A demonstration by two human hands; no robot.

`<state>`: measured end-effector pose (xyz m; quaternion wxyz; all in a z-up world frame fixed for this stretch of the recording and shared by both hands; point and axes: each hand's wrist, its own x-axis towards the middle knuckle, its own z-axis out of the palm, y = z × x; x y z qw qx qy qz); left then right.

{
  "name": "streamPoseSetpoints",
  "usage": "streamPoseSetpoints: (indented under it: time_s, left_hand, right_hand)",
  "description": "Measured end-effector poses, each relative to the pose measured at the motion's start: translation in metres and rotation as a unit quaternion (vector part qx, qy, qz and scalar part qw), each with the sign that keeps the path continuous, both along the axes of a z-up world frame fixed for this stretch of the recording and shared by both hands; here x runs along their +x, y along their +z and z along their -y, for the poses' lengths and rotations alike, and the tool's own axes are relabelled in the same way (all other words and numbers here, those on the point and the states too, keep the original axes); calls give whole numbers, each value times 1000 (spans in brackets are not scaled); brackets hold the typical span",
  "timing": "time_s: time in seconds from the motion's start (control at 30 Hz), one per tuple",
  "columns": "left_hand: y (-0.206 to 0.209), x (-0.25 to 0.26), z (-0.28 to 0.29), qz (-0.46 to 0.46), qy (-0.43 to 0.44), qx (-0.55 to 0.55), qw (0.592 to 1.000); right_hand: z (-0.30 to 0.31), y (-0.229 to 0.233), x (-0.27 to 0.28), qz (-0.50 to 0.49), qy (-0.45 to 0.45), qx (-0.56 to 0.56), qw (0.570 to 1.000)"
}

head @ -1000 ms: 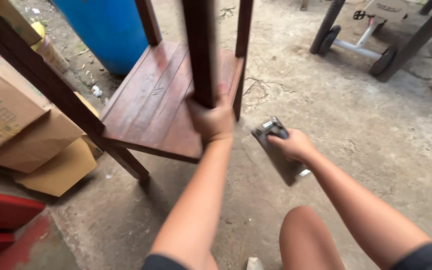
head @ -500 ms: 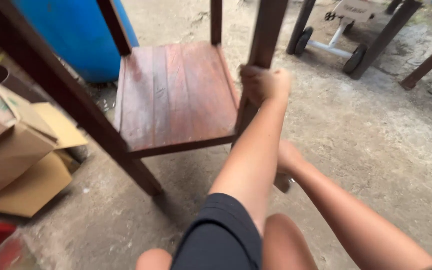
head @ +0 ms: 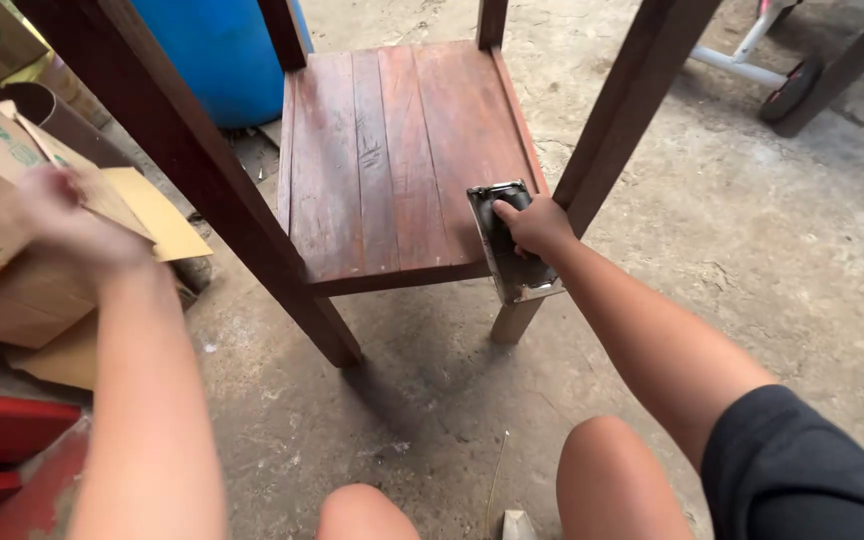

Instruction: Sanding the wooden surface of a chair using a hand sander tool.

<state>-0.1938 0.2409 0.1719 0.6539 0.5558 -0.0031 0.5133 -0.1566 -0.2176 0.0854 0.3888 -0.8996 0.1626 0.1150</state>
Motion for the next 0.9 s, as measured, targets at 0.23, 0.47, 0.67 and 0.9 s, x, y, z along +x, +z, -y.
streamPoseSetpoints:
  time_s: [0.23,0.47,0.67,0.9]
  left_hand:
    - [-40,45,26,-81,-283,-123,948]
    - [-45,58,22,-84,-287,-22,954]
    - [-28,82,37,33,-269,152,951]
    - [9,16,91,-1,-176,162,971]
  right_hand:
    - [13,-23,8,90,31,-152,984]
    - [34,7,-7,19,63,-150,987]
    - [52,20,-13,126,62,-123,982]
    - [65,34,-5,124,81,-104,983]
